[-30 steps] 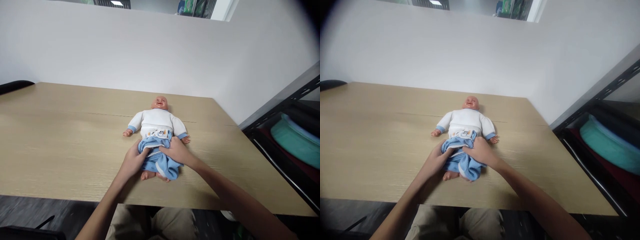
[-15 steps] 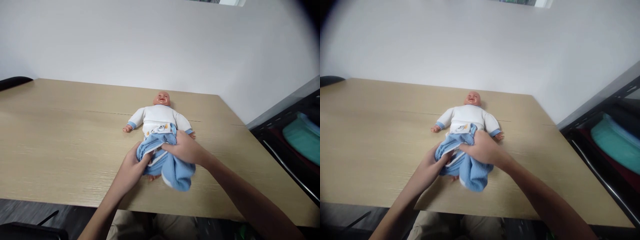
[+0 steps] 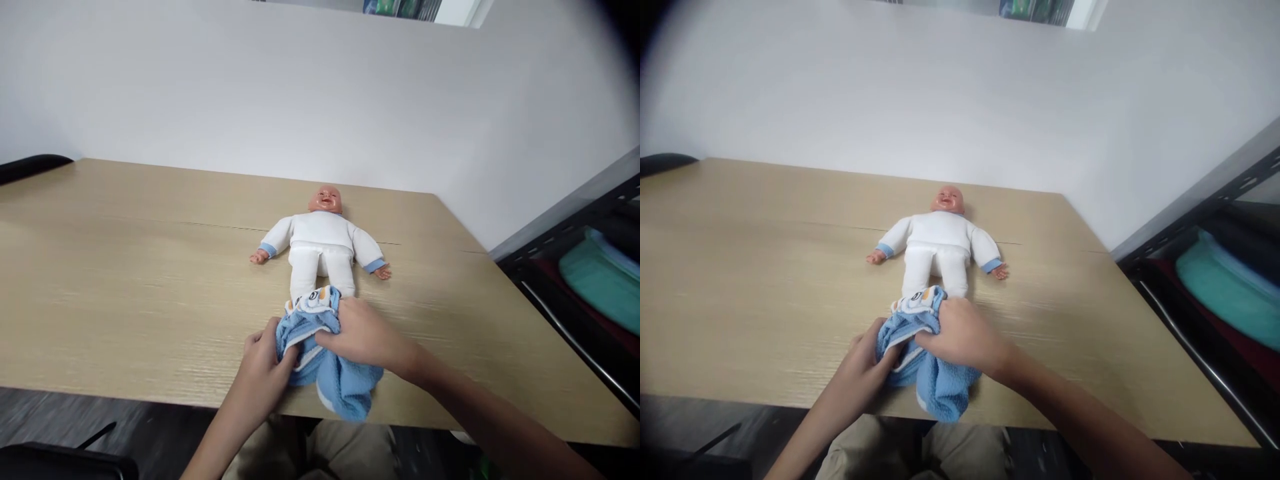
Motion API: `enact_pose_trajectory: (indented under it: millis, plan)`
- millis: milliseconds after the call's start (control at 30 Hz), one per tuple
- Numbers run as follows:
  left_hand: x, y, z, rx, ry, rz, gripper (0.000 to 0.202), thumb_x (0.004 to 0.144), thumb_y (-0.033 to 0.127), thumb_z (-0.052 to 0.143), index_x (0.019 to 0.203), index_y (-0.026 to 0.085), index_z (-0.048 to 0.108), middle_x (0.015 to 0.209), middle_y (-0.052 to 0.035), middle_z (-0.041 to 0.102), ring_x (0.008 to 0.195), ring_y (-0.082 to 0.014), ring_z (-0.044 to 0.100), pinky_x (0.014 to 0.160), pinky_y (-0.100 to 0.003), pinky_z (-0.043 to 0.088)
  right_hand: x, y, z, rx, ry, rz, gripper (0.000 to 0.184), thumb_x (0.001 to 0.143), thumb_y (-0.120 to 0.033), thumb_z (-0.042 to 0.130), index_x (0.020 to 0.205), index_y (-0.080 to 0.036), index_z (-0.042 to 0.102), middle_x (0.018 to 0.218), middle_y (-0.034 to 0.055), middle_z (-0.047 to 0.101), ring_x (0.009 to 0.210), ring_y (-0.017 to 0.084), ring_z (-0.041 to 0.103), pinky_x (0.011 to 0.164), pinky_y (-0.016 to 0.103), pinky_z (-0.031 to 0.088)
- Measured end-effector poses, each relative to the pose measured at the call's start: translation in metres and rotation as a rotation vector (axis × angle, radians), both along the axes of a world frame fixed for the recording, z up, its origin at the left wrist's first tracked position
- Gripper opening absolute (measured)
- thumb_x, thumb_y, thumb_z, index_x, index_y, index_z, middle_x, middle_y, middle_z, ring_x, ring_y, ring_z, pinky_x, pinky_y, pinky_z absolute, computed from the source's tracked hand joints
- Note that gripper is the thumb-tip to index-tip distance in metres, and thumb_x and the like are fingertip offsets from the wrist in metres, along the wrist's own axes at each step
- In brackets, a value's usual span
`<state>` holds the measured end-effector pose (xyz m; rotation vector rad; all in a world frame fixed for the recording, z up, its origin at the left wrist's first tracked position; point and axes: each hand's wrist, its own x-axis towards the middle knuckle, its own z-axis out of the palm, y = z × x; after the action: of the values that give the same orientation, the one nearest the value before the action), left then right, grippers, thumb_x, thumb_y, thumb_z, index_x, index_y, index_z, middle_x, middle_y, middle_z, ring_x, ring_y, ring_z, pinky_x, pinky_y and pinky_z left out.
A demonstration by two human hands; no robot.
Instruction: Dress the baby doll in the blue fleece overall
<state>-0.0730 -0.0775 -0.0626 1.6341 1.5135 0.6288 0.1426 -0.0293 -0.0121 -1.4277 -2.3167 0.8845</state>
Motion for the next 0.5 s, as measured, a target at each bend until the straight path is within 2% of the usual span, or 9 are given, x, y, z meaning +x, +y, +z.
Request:
enact_pose_trajectory:
  millis: [100,233,367,500]
  plan:
    - [0.003,0.001,-0.001,0.071,0.038,0.008,0.029,0.094,0.048,0.045,0.107,0.025,0.058,0.101,-0.0092,0.075,0.105,-0.0352,0.065,0.107,-0.056,0.044,-0.001,-0.007,-0.003,0.063,0.021,0.014,0.023,0.089,-0.022,0.071,0.111,-0.026,0.076,0.121,0.0036,0.081,0.110,0.026,0.073,0.100,0.035,0.052]
    - [0.008,0.003,-0.005,0.088,0.040,-0.019,0.027,0.094,0.045,0.045,0.107,0.025,0.056,0.110,-0.0116,0.076,0.111,-0.0366,0.067,0.110,-0.060,0.041,-0.001,-0.012,-0.012,0.146,0.006,-0.005,0.039,0.087,-0.020,0.071,0.125,-0.026,0.073,0.136,0.0087,0.075,0.126,0.031,0.068,0.113,0.046,0.051]
    - [0.010,0.003,-0.006,0.089,0.044,-0.058,0.024,0.094,0.046,0.047,0.104,0.025,0.052,0.110,-0.0119,0.077,0.111,-0.0374,0.068,0.109,-0.059,0.041,-0.003,-0.014,-0.016,0.144,0.025,0.031,0.045,0.086,-0.016,0.069,0.129,-0.029,0.072,0.145,0.0085,0.072,0.134,0.033,0.065,0.118,0.049,0.049]
    - [0.008,0.001,-0.009,0.119,0.098,-0.106,0.020,0.091,0.038,0.049,0.107,0.025,0.049,0.107,-0.0114,0.077,0.109,-0.0373,0.070,0.109,-0.059,0.041,-0.005,-0.017,-0.012,0.115,0.011,0.039,0.043,0.087,-0.017,0.067,0.128,-0.029,0.071,0.144,0.0084,0.073,0.134,0.035,0.067,0.116,0.051,0.051]
